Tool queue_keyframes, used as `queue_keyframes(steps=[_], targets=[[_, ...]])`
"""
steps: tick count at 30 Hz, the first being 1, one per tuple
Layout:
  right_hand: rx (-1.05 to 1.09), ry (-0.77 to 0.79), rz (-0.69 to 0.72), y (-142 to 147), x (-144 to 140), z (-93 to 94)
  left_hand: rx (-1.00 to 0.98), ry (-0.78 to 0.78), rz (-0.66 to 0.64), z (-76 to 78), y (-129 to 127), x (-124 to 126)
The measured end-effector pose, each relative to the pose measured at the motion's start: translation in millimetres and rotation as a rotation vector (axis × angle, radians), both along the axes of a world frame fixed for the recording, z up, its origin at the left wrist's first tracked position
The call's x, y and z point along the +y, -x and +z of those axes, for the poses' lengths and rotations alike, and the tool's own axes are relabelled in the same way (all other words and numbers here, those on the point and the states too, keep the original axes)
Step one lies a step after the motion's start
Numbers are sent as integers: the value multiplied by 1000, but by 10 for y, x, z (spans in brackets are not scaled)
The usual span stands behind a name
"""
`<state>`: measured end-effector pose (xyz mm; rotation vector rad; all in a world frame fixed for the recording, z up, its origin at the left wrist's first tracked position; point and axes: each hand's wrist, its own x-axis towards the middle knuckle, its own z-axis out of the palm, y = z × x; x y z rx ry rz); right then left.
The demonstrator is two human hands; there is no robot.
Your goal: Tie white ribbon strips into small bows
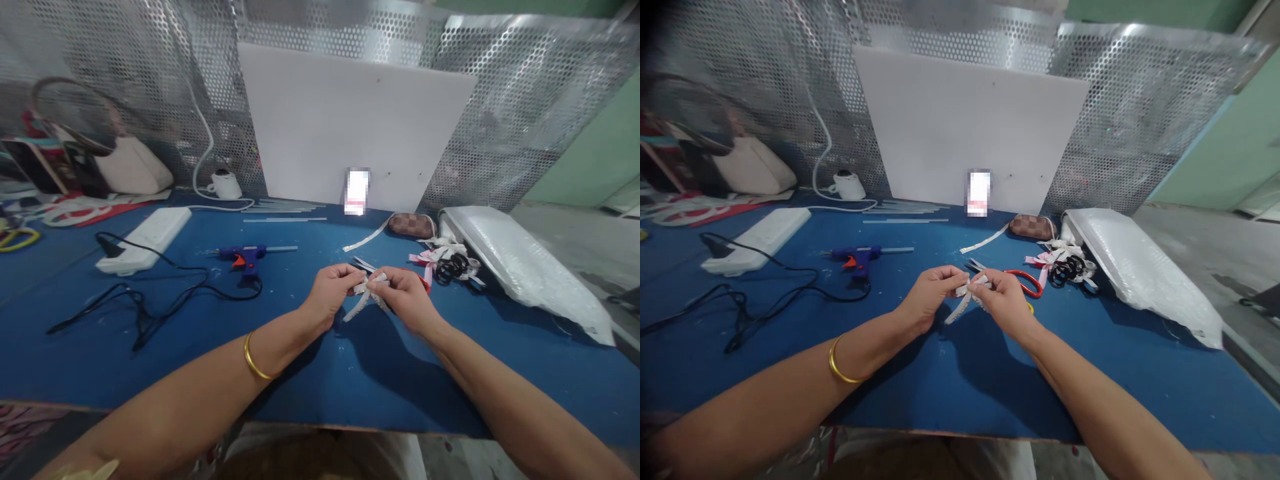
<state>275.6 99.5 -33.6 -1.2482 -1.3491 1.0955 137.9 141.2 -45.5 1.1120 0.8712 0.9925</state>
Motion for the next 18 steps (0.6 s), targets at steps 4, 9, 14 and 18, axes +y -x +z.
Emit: queue_keyframes(steps=[4, 9, 14, 18], targets=[[49, 35, -65, -32, 29, -6, -42, 108, -84, -8, 30, 23], [66, 11, -130, -78, 63, -12, -66, 83, -95, 39, 31, -17], [42, -9, -89, -73, 62, -13, -32, 67, 2, 49, 10, -33], [46, -2, -97, -73, 65, -26, -4, 30, 4, 42, 13, -23]])
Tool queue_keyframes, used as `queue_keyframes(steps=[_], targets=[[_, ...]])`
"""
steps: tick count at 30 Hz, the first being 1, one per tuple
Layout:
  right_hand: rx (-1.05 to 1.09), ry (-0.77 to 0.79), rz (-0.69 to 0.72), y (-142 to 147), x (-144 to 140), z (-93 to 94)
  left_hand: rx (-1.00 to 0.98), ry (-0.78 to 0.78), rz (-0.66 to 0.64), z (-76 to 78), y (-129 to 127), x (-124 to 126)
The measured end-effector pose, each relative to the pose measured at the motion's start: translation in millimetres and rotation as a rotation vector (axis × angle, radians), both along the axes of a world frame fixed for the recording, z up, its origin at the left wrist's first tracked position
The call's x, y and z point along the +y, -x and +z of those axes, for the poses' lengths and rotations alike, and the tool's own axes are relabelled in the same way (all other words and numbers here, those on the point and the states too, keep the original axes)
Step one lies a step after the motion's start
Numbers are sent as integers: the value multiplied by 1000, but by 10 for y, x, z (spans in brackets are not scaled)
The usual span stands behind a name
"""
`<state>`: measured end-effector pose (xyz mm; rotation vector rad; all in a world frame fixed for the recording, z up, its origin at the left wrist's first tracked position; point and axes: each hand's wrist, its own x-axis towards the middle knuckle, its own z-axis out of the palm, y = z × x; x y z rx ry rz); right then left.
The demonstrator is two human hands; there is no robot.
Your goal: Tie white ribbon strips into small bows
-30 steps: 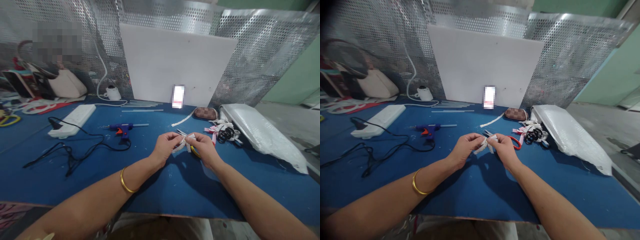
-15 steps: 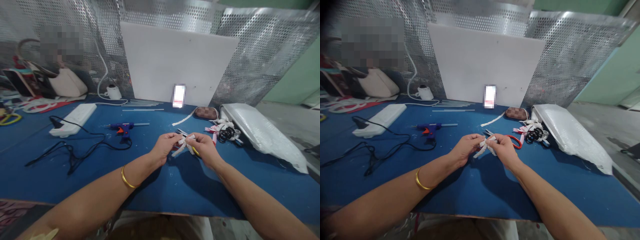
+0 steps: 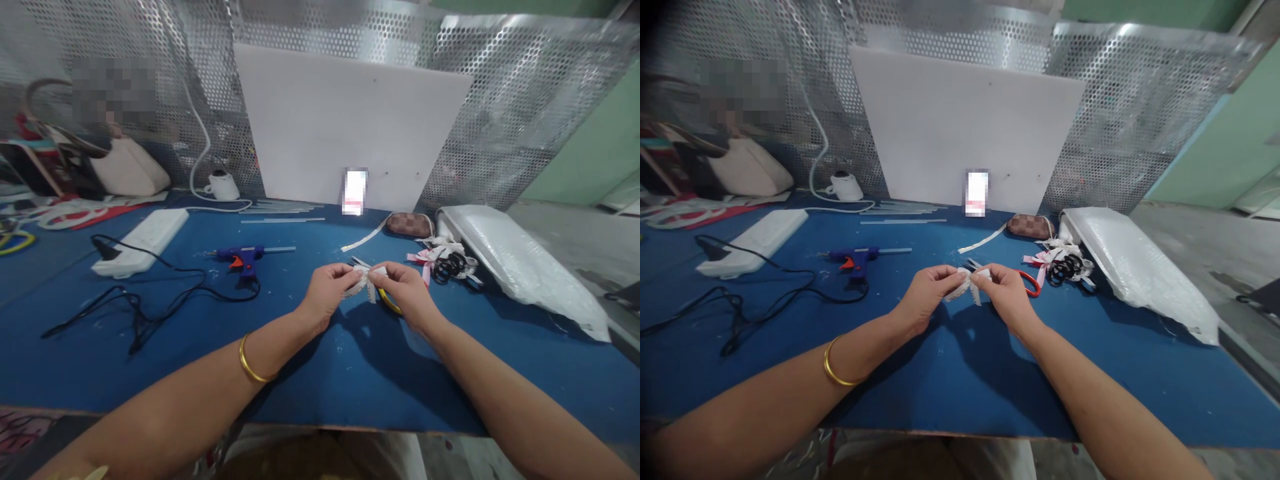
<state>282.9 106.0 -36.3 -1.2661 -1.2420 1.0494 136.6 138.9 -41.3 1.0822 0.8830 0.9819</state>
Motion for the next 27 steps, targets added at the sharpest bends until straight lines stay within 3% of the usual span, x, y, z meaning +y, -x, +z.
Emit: queue_keyframes(steps=[4, 10, 16, 23, 27], targets=[[42, 27, 32, -3, -6, -6, 5, 0, -28, -5, -2, -6], [174, 69, 133, 6, -3, -49, -66, 246, -122, -33, -9, 11], [87, 39, 40, -13, -2, -27, -134, 164, -173, -35, -5, 31], [107, 73, 102, -26, 7, -2, -200, 284, -259, -36, 10, 24], [99, 75, 74, -38, 21, -16, -199, 274, -202, -25, 8, 26]])
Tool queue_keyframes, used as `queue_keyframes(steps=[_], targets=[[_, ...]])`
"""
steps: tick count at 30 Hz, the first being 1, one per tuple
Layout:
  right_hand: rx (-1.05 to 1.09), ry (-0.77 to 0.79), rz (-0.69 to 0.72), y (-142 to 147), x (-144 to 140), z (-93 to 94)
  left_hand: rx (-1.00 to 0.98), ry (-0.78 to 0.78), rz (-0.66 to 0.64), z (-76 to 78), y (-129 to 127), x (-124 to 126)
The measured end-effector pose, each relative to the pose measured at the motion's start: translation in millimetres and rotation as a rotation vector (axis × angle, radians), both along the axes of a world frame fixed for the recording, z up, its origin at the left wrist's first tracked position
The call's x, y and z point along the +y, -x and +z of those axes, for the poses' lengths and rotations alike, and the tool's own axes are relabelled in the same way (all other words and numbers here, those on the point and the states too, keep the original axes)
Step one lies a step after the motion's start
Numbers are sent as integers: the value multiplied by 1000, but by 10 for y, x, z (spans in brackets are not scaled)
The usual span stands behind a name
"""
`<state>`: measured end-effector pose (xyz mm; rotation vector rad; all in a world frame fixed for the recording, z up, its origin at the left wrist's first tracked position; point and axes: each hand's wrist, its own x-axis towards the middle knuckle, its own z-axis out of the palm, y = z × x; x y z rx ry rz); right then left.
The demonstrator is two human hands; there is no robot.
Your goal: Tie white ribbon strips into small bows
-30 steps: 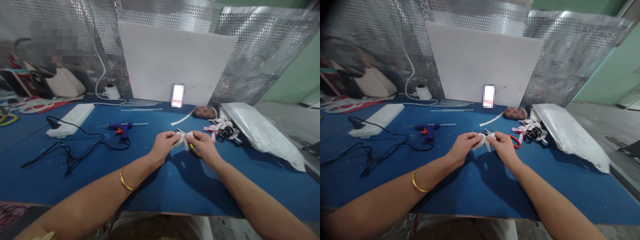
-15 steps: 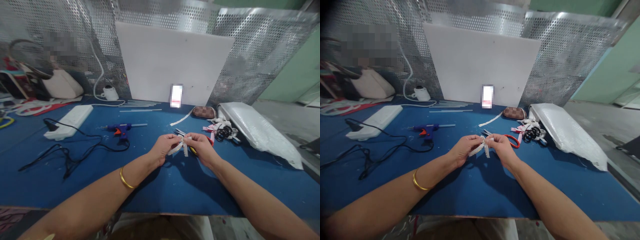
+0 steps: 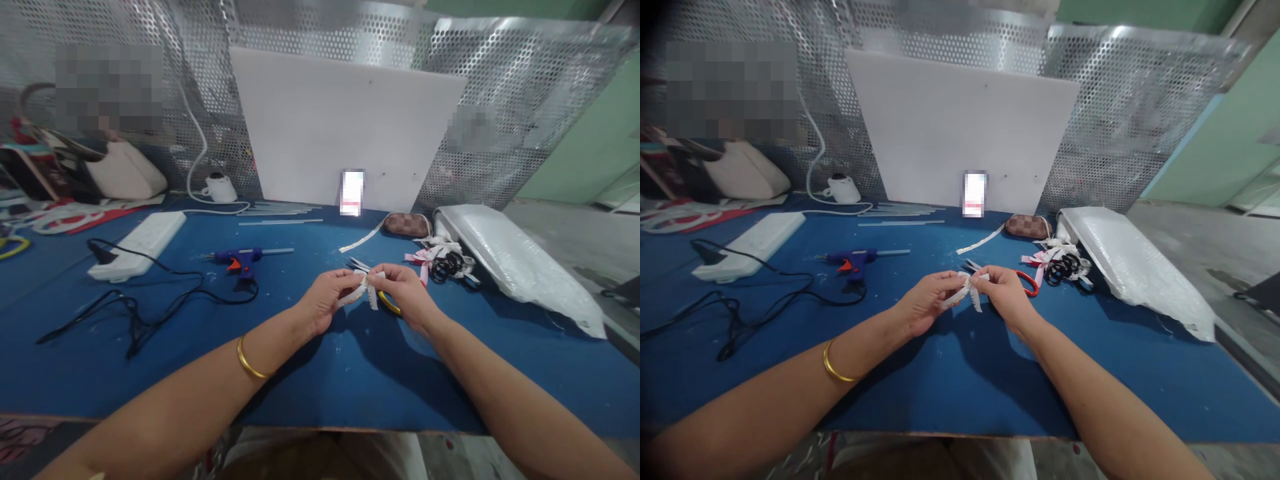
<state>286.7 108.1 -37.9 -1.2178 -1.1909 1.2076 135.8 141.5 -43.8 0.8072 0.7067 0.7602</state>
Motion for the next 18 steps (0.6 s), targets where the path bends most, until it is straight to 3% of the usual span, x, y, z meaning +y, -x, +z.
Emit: queue_keyframes(steps=[18], targets=[[-22, -10, -23, 25, 5, 6, 61, -103, 186, -38, -8, 41]])
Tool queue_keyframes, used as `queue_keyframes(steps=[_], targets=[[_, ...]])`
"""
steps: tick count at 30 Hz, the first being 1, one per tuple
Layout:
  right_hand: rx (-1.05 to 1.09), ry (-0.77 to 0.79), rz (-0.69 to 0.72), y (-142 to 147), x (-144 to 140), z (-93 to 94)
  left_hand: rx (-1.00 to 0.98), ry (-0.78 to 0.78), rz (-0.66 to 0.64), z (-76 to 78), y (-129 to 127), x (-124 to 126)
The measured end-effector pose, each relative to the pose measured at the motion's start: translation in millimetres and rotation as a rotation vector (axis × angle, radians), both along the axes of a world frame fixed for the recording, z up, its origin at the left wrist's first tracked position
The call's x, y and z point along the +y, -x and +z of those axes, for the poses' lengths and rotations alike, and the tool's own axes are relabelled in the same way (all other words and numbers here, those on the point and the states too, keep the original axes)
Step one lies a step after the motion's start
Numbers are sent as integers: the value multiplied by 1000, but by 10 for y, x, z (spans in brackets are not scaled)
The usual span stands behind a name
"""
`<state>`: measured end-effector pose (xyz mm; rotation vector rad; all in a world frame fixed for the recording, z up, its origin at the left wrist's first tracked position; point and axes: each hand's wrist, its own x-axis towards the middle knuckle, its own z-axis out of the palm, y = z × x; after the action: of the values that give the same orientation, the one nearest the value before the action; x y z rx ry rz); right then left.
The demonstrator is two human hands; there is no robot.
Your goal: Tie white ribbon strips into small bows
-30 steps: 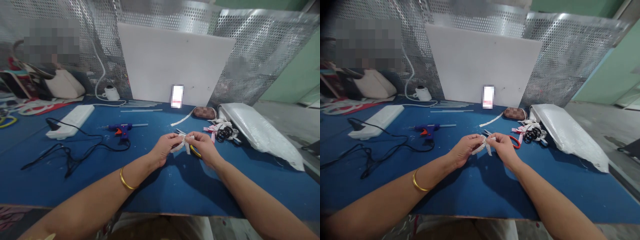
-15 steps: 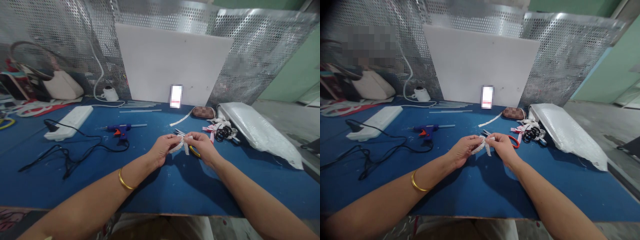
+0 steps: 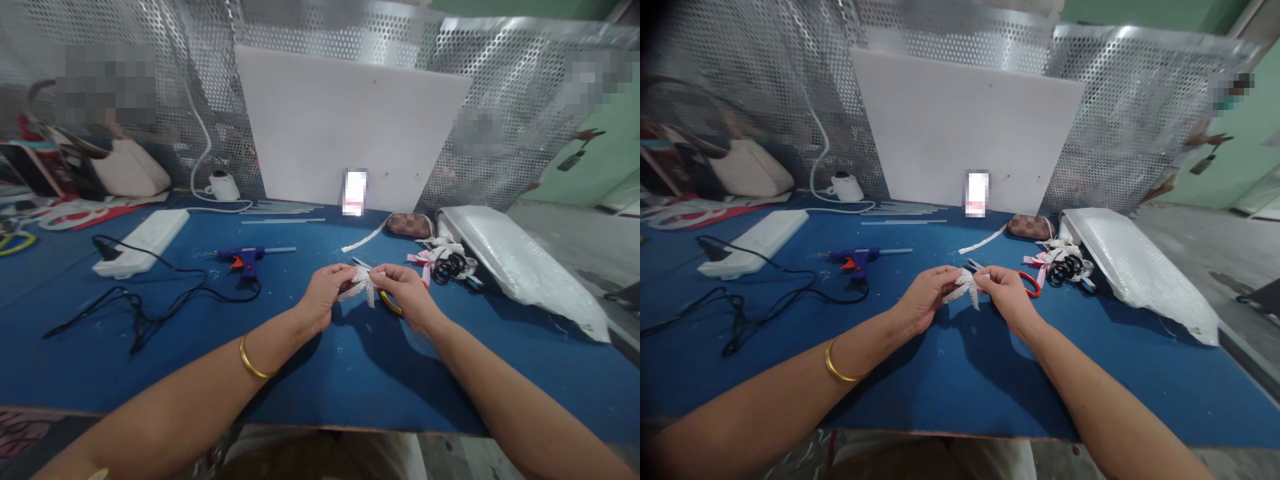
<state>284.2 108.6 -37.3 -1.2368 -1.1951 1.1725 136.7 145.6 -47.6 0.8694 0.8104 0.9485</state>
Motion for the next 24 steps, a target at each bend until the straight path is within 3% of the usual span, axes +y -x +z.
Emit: queue_keyframes(steps=[8, 15, 24], targets=[[-66, -36, -15, -13, 1, -22, 107, -150, 26, 45, -5, -39], [-58, -48, -50, 2, -8, -13, 194, -209, -31, 45, 0, -46], [-73, -41, -22, 4, -8, -26, 253, -252, 3, 35, -2, -55]])
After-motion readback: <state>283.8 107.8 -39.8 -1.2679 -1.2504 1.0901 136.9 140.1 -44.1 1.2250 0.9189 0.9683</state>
